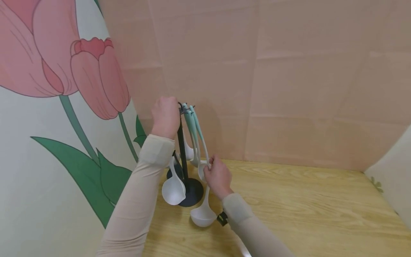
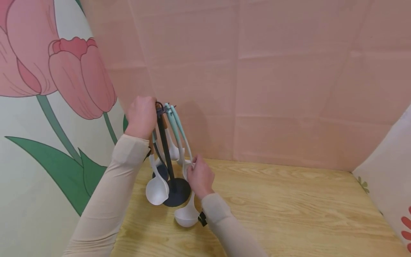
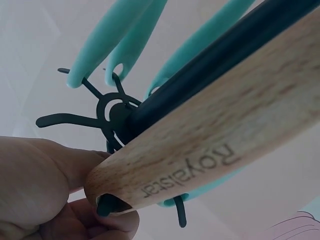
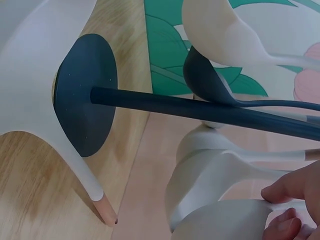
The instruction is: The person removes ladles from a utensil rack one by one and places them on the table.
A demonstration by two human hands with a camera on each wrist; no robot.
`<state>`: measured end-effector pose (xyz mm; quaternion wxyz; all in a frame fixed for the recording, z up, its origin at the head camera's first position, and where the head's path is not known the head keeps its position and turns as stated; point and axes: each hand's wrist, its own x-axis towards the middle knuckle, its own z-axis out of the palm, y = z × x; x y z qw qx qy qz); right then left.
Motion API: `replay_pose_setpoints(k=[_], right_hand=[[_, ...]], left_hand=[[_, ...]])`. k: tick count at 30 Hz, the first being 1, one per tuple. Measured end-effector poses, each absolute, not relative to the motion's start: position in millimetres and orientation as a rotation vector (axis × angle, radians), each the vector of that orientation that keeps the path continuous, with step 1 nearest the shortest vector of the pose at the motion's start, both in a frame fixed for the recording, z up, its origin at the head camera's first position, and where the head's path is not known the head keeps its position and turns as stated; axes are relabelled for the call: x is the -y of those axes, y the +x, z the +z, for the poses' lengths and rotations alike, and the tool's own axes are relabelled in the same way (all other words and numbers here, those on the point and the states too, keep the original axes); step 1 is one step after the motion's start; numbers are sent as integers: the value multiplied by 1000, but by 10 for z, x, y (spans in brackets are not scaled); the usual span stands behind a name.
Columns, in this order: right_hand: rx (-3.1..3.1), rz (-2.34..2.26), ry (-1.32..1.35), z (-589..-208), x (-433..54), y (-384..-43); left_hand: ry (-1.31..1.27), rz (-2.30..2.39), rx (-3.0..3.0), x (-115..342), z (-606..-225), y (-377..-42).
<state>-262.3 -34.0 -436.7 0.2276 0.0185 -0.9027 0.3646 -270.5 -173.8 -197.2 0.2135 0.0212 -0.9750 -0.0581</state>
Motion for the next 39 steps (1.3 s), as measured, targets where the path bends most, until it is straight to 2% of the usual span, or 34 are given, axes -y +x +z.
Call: replay_pose_setpoints(k=[12, 22, 32, 39], right_hand=[[2476, 933, 61, -4289, 270, -2590], [2505, 1011, 69, -4283, 270, -2691], [2487, 1297, 288, -4326, 414, -2683], [2534, 1407, 549, -4327, 480, -2685]], left_hand=[[70, -136, 2720, 1721, -1947, -2683], [77, -169, 2709, 1737, -1941, -2678], [71, -165, 2708, 1739, -1972, -2672], [78, -136, 2701, 1729, -1972, -2671]])
